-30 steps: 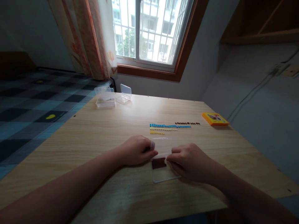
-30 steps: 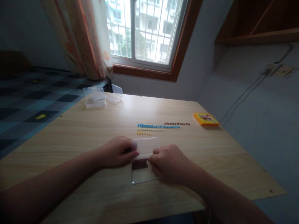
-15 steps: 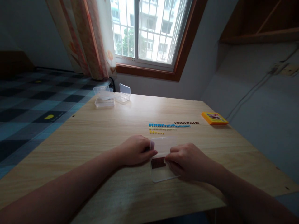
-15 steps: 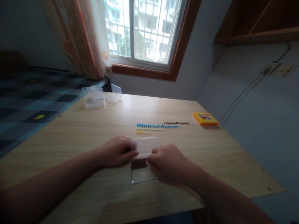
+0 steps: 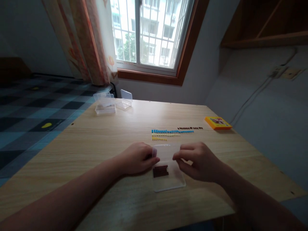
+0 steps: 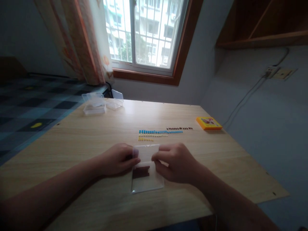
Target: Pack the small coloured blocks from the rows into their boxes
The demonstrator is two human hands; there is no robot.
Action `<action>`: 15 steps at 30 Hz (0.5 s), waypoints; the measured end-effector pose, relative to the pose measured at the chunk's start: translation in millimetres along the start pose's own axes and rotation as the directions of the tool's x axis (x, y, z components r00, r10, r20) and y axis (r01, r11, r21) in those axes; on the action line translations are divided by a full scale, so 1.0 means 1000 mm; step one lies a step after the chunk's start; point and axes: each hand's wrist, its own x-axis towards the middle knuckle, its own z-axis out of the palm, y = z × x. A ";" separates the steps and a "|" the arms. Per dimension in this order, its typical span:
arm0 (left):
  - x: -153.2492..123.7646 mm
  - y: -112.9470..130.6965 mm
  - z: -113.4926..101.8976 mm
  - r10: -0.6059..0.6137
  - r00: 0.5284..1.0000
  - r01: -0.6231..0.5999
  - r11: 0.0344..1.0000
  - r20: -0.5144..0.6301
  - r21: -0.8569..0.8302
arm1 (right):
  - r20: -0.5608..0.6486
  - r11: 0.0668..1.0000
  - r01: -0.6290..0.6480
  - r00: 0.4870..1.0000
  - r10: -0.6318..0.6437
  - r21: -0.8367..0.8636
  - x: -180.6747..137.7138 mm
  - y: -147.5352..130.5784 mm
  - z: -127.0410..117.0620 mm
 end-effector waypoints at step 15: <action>-0.001 -0.006 -0.001 0.001 1.000 -0.001 0.999 -0.001 -0.046 | -0.283 0.831 -0.510 0.849 0.445 -0.222 0.027 0.144 -0.002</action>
